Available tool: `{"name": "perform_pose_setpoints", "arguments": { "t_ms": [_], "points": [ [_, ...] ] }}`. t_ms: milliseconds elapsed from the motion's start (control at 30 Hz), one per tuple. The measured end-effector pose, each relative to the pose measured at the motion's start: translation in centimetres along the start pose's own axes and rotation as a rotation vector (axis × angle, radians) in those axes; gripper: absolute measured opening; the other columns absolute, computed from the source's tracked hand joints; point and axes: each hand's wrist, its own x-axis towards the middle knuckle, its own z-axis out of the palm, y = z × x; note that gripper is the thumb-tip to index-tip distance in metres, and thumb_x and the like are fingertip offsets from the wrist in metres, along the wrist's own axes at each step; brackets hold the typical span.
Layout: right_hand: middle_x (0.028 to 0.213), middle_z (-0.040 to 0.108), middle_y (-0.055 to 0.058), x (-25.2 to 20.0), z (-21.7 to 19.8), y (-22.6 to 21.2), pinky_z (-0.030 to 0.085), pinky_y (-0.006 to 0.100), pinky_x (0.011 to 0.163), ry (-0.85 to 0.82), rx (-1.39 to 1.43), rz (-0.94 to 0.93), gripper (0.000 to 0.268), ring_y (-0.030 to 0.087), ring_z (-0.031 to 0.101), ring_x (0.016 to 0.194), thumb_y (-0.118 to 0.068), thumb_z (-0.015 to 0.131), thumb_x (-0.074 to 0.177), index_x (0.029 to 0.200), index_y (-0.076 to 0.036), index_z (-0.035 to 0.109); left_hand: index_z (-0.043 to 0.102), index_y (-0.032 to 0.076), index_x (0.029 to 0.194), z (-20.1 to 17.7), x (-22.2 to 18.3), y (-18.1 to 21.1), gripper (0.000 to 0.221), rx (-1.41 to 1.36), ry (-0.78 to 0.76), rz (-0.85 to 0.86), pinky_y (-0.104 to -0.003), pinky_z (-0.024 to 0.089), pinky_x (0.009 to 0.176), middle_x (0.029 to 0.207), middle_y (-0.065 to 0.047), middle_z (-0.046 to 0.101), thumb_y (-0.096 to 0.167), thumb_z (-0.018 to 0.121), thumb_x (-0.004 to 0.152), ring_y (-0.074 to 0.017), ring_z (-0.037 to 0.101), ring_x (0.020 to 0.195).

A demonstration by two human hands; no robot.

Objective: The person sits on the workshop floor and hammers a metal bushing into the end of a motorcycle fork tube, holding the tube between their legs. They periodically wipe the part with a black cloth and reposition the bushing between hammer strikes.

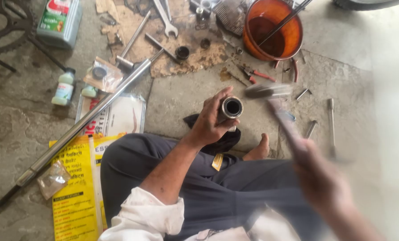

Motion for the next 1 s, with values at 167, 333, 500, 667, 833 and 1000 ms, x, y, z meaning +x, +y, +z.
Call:
{"name": "perform_pose_setpoints", "arguments": {
  "t_ms": [167,333,500,667,833,1000],
  "points": [
    [0.116,0.075,0.017,0.9,-1.2,-1.7,0.058,0.032,0.076,0.020,0.116,-0.233,0.055,0.021,0.074,0.090,-0.021,0.068,0.094,0.147,-0.019,0.055,0.032,0.009,0.161,0.0,0.0,0.8,0.087,-0.005,0.009,0.021,-0.048,0.043,0.120,0.146,-0.017,0.054,0.022,0.083,0.091,-0.0355,0.050,0.138],
    [0.103,0.074,0.017,2.0,-0.4,-2.4,0.058,0.037,0.078,-0.299,0.053,0.155,0.064,0.022,0.073,0.082,-0.030,0.071,0.093,0.154,-0.029,0.051,0.036,0.010,0.160,-0.4,-0.1,1.1,0.088,0.007,-0.011,-0.039,-0.046,0.045,0.119,0.145,-0.015,0.058,0.021,0.085,0.089,-0.0334,0.051,0.139],
    [0.097,0.076,0.014,5.6,0.6,-0.2,0.052,0.036,0.075,-0.232,0.194,0.234,0.066,0.019,0.069,0.084,-0.028,0.069,0.089,0.152,-0.022,0.054,0.031,0.008,0.162,-0.6,-0.3,1.2,0.093,0.044,-0.006,-0.011,-0.049,0.039,0.120,0.144,-0.013,0.059,0.022,0.087,0.088,-0.0327,0.049,0.140],
    [0.082,0.067,0.014,12.0,2.1,2.3,0.050,0.041,0.063,-0.518,0.278,0.524,0.050,0.024,0.059,0.069,-0.035,0.073,0.090,0.133,-0.011,0.068,0.030,0.008,0.162,-1.1,0.5,1.8,0.093,0.108,-0.020,0.057,-0.047,0.038,0.117,0.135,-0.012,0.065,0.029,0.084,0.088,-0.0274,0.057,0.131],
    [0.079,0.069,0.009,14.2,9.9,8.5,0.051,0.038,0.063,-0.673,0.195,0.531,0.043,0.020,0.061,0.068,-0.034,0.073,0.089,0.123,-0.008,0.072,0.041,0.009,0.149,-1.2,1.4,0.9,0.075,0.260,0.036,0.118,-0.048,0.046,0.115,0.132,-0.013,0.064,0.030,0.081,0.090,-0.0288,0.059,0.128],
    [0.087,0.068,0.013,15.1,17.1,15.9,0.050,0.039,0.069,-0.731,0.354,0.653,0.044,0.024,0.060,0.077,-0.035,0.072,0.093,0.125,-0.004,0.074,0.048,0.010,0.141,-3.2,1.7,-3.4,0.051,0.075,0.079,0.006,-0.037,0.067,0.093,0.124,-0.007,0.066,0.030,0.074,0.101,-0.0192,0.070,0.111]
  ]
}}
